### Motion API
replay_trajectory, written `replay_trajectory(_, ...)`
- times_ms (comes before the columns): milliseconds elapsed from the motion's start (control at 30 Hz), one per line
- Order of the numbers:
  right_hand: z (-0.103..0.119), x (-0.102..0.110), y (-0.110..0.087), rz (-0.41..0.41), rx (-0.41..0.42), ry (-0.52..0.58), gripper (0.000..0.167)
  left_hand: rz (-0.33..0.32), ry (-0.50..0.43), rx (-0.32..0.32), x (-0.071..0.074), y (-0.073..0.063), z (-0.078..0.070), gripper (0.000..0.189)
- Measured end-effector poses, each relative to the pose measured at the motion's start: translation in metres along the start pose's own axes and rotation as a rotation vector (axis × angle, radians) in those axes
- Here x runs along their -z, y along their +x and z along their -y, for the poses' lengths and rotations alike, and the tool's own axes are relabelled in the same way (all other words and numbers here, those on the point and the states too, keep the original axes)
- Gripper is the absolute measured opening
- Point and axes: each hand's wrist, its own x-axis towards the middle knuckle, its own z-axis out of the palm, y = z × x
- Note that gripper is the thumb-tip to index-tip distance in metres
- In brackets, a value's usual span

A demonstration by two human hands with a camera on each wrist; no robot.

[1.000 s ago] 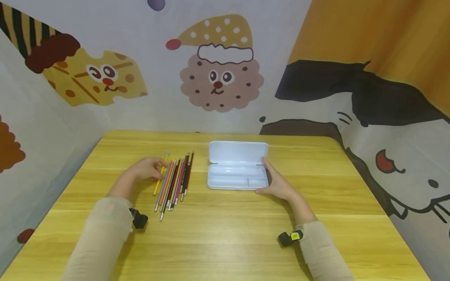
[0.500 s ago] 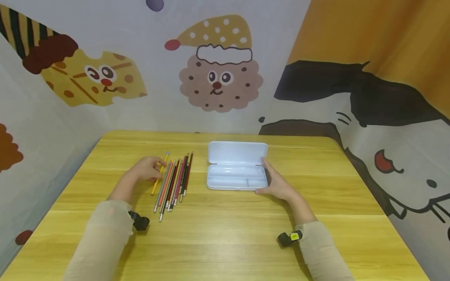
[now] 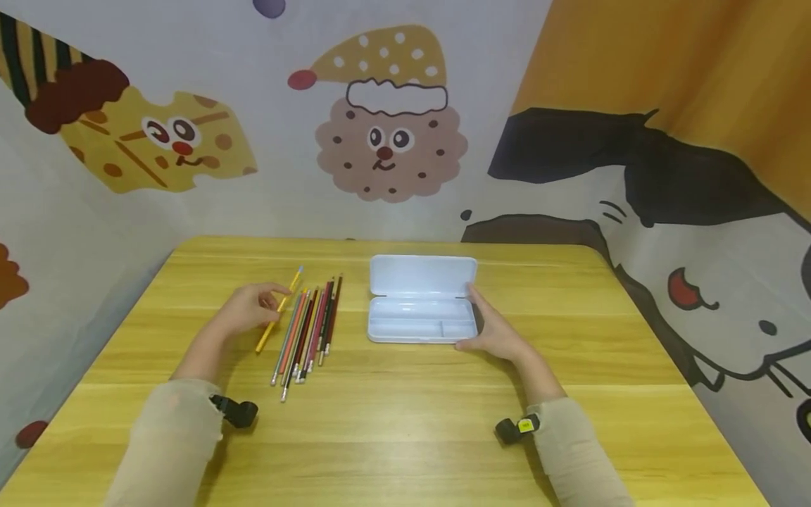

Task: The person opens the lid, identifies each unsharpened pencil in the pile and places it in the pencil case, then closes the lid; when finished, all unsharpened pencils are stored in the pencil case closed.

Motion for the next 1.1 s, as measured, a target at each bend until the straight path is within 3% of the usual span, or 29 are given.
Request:
replay_trajectory(267, -0.001, -0.002, 0.002, -0.006, 0.007, -0.003, 0.127, -0.032, 0.019, -0.064, 0.003, -0.006, -0.024, 0.048)
replay_trajectory(400, -0.001, -0.002, 0.002, -0.008, 0.004, -0.001, 0.127, -0.026, 0.044, -0.128, 0.002, -0.006, -0.038, 0.046)
replay_trajectory(567, -0.002, -0.002, 0.001, -0.009, 0.003, 0.001, 0.128, 0.009, 0.075, -0.237, -0.002, -0.001, -0.056, 0.045)
replay_trajectory(767, -0.001, -0.001, 0.001, -0.003, 0.001, 0.000, 0.128, 0.052, 0.097, -0.324, -0.013, 0.006, -0.078, 0.043)
replay_trajectory(1100, -0.001, 0.000, 0.001, -0.004, 0.002, 0.000, 0.127, 0.187, 0.080, -0.416, -0.038, 0.028, -0.109, 0.045)
